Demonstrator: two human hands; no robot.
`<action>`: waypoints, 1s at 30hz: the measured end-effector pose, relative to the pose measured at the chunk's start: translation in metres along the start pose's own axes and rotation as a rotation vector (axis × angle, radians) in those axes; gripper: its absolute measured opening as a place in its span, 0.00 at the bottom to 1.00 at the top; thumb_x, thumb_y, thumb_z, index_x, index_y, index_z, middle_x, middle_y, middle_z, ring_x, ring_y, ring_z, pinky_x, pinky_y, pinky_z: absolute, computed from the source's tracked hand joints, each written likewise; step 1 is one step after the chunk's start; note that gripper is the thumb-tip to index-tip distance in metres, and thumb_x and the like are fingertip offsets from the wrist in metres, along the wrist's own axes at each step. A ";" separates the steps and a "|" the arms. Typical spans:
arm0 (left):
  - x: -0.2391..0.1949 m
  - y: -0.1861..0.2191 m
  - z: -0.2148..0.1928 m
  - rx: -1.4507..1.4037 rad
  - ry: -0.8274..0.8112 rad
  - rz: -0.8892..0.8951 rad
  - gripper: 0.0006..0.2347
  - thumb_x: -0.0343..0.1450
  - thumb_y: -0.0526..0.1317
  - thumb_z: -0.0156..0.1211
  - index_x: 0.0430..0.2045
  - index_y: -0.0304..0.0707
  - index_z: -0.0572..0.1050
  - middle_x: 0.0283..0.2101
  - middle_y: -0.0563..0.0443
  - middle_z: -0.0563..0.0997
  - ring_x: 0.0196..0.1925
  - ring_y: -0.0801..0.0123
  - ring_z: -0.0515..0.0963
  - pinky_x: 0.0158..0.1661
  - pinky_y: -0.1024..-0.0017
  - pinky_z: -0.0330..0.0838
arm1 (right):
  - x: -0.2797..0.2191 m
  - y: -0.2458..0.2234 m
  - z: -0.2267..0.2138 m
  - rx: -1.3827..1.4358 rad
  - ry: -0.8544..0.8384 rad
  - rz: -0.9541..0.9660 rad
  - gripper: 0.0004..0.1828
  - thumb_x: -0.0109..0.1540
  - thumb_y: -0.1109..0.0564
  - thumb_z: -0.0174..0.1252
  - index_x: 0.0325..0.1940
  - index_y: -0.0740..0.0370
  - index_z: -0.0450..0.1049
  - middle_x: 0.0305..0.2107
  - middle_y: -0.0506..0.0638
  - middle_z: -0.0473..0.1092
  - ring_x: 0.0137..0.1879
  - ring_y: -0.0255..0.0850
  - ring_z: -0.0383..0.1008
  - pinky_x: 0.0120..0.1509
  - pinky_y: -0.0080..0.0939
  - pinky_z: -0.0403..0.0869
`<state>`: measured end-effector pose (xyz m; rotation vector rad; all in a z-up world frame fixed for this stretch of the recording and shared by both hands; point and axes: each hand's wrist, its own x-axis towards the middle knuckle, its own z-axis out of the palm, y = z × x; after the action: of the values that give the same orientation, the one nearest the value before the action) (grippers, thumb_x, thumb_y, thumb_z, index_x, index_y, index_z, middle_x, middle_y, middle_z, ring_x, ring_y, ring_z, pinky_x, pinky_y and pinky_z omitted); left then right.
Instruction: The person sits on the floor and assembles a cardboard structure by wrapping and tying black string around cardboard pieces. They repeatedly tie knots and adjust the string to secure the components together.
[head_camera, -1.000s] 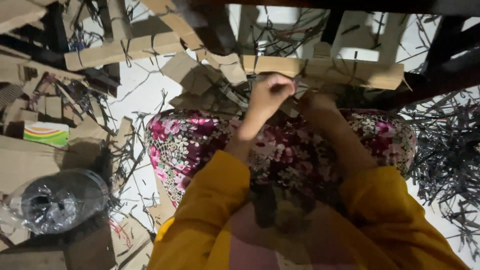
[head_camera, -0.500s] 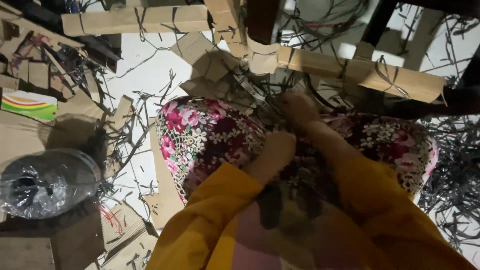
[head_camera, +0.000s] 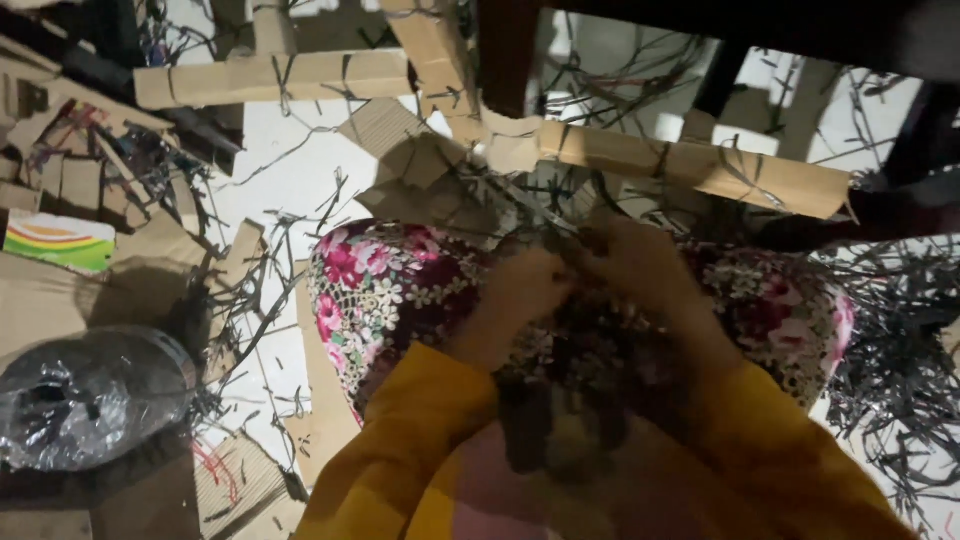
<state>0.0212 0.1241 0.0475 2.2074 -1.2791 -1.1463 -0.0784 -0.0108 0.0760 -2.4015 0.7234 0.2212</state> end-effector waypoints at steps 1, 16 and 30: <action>-0.002 0.003 -0.006 0.008 0.001 0.008 0.15 0.73 0.42 0.56 0.44 0.29 0.81 0.45 0.32 0.83 0.51 0.42 0.81 0.50 0.49 0.75 | -0.010 0.012 -0.002 0.001 0.011 0.003 0.21 0.62 0.44 0.55 0.24 0.62 0.75 0.17 0.54 0.66 0.25 0.52 0.72 0.33 0.56 0.72; 0.110 0.067 0.048 -0.168 0.632 0.240 0.29 0.66 0.29 0.71 0.62 0.49 0.69 0.63 0.45 0.65 0.65 0.38 0.73 0.58 0.50 0.78 | -0.127 0.113 0.030 1.211 -0.348 -0.196 0.17 0.67 0.51 0.51 0.29 0.64 0.75 0.24 0.56 0.69 0.27 0.46 0.66 0.31 0.49 0.65; 0.098 0.062 0.015 -0.314 0.937 0.302 0.06 0.65 0.47 0.73 0.33 0.62 0.83 0.28 0.55 0.86 0.35 0.59 0.86 0.33 0.69 0.83 | -0.093 0.162 0.058 1.429 -0.540 -0.147 0.18 0.60 0.61 0.65 0.53 0.71 0.78 0.40 0.72 0.80 0.41 0.57 0.84 0.37 0.49 0.84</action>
<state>0.0007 0.0099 0.0313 1.8326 -0.8767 -0.1091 -0.2436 -0.0415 -0.0235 -0.9440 0.2406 0.1765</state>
